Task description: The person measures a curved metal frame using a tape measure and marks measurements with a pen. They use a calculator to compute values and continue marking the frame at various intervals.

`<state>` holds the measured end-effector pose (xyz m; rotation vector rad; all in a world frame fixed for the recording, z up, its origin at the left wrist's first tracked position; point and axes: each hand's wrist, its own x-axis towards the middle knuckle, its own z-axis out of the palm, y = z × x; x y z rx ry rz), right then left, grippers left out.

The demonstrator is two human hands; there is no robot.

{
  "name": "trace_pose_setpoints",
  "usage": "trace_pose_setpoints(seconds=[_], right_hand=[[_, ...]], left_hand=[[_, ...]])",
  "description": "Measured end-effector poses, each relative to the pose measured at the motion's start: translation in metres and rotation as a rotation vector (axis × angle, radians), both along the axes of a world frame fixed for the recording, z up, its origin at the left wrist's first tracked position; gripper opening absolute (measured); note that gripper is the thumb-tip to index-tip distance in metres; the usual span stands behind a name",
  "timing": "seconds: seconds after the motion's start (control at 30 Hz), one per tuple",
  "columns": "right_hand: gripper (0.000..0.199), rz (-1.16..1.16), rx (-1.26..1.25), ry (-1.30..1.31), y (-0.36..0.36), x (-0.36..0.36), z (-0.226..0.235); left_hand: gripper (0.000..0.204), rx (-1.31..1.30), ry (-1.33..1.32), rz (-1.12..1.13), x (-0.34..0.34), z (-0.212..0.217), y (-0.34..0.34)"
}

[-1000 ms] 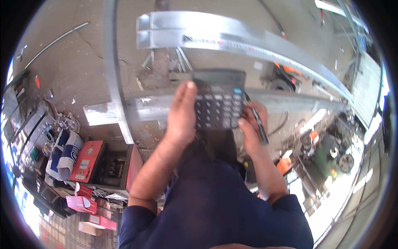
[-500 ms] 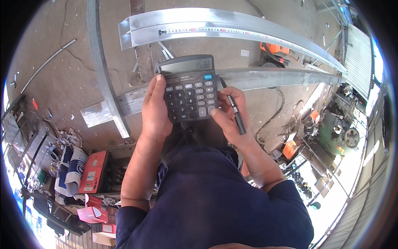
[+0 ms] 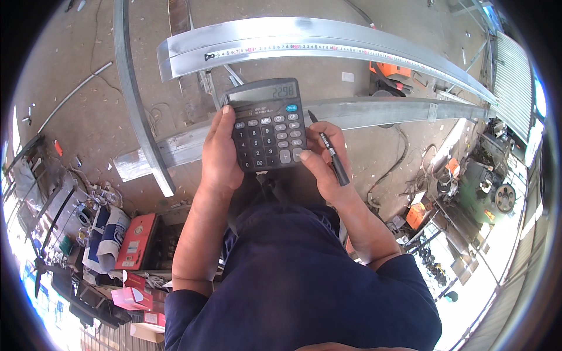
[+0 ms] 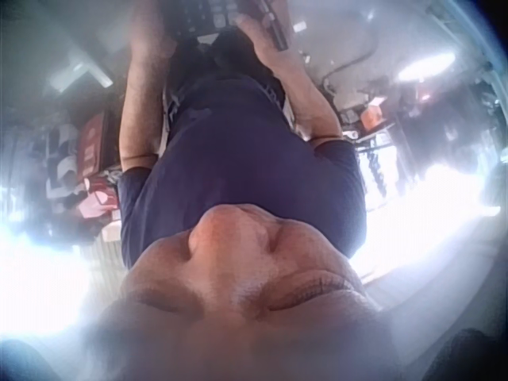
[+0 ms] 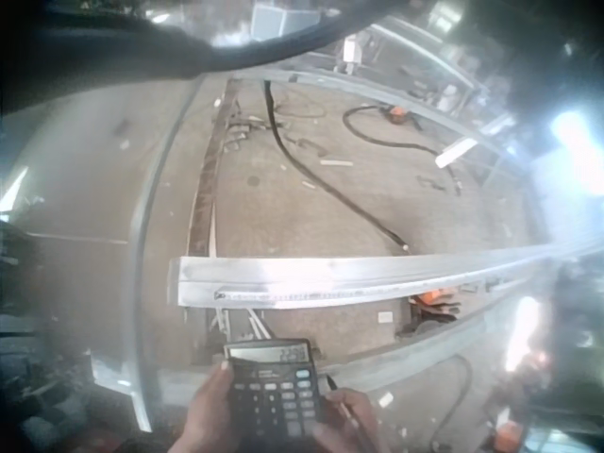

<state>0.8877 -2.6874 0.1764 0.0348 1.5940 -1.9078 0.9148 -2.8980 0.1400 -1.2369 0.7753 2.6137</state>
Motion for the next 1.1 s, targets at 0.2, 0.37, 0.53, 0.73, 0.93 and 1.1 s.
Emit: trace_pose_setpoints(seconds=[0.2,0.37,0.53,0.73,0.93,1.1], right_hand=[[0.052,0.021,0.031,0.004,0.046,-0.038,-0.019],[0.044,0.005,0.165,0.040,0.086,-0.082,-0.034],[0.035,-0.039,0.266,0.089,0.108,-0.132,-0.042],[0.035,-0.063,0.270,0.209,0.116,-0.180,-0.057],[0.034,-0.063,0.265,0.267,0.116,-0.204,-0.064],[0.033,-0.072,0.301,0.340,0.110,-0.214,-0.071]], left_hand=[[0.039,-0.033,-0.054,0.015,-0.034,-0.009,0.039],[0.039,-0.091,-0.108,0.014,-0.064,-0.018,0.067],[0.040,-0.178,-0.140,-0.032,-0.092,-0.025,0.086],[0.043,-0.239,-0.152,-0.082,-0.115,-0.033,0.103],[0.041,-0.268,-0.138,-0.055,-0.126,-0.044,0.112],[0.043,-0.314,-0.117,-0.107,-0.128,-0.050,0.112]])
